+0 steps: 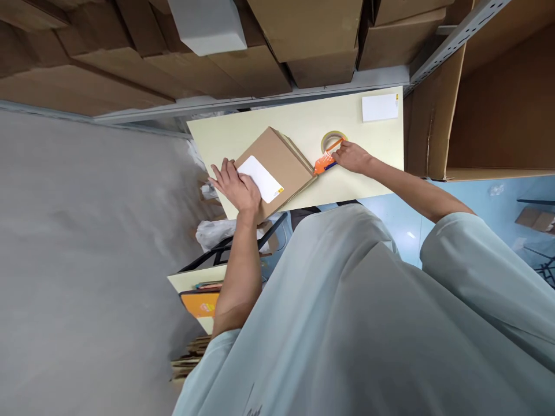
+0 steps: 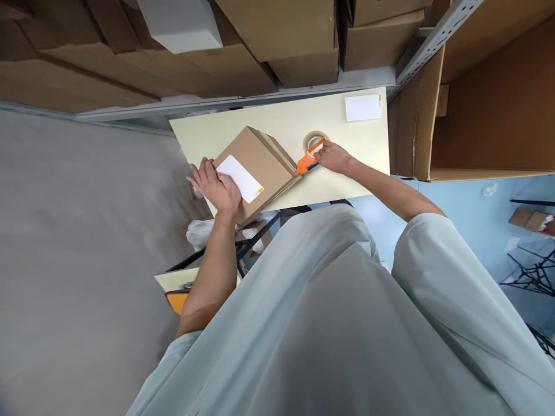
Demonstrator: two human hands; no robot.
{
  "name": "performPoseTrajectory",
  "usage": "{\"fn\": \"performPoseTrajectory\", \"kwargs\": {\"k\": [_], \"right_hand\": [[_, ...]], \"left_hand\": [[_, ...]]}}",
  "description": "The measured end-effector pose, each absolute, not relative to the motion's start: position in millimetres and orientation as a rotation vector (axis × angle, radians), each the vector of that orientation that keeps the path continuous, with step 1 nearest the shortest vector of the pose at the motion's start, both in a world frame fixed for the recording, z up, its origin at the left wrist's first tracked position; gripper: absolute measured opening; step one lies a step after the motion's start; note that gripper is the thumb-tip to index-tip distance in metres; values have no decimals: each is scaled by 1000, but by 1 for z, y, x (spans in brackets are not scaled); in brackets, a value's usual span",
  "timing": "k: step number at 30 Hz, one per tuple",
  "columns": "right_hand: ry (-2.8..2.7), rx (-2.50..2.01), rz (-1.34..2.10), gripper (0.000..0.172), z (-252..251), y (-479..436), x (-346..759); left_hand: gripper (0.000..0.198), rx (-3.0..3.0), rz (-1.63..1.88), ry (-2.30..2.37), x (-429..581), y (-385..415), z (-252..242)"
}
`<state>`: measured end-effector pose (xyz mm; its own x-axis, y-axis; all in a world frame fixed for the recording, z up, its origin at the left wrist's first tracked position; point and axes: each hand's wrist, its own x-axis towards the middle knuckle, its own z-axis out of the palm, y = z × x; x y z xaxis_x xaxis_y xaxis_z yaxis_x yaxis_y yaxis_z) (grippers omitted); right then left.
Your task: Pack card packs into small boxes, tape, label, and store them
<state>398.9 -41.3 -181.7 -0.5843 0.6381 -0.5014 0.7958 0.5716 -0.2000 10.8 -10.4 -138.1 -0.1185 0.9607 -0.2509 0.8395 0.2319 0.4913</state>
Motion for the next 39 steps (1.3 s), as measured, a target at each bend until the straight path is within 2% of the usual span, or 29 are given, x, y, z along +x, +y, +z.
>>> {"fn": "performPoseTrajectory", "kwargs": {"k": [4, 10, 17, 23, 28, 32, 39], "right_hand": [[2413, 1118, -449, 51, -175, -76, 367], [2511, 982, -551, 65, -172, -116, 295], [2557, 1056, -607, 46, -171, -127, 252], [2545, 1097, -744, 54, -177, -142, 286], [2348, 1234, -729, 56, -178, -155, 392], [2280, 1406, -637, 52, -176, -129, 449], [2326, 1458, -512, 53, -203, -36, 392]], "left_hand": [[63, 1753, 263, 1908, 3, 3, -133], [58, 1704, 416, 1626, 59, -8, -140], [42, 1583, 499, 1526, 115, -59, -145], [31, 1511, 475, 1469, 108, -60, -142], [38, 1486, 449, 1452, 109, -59, -142], [41, 1502, 409, 1436, 110, -59, -142], [43, 1628, 369, 1384, 104, -62, -148]]}}
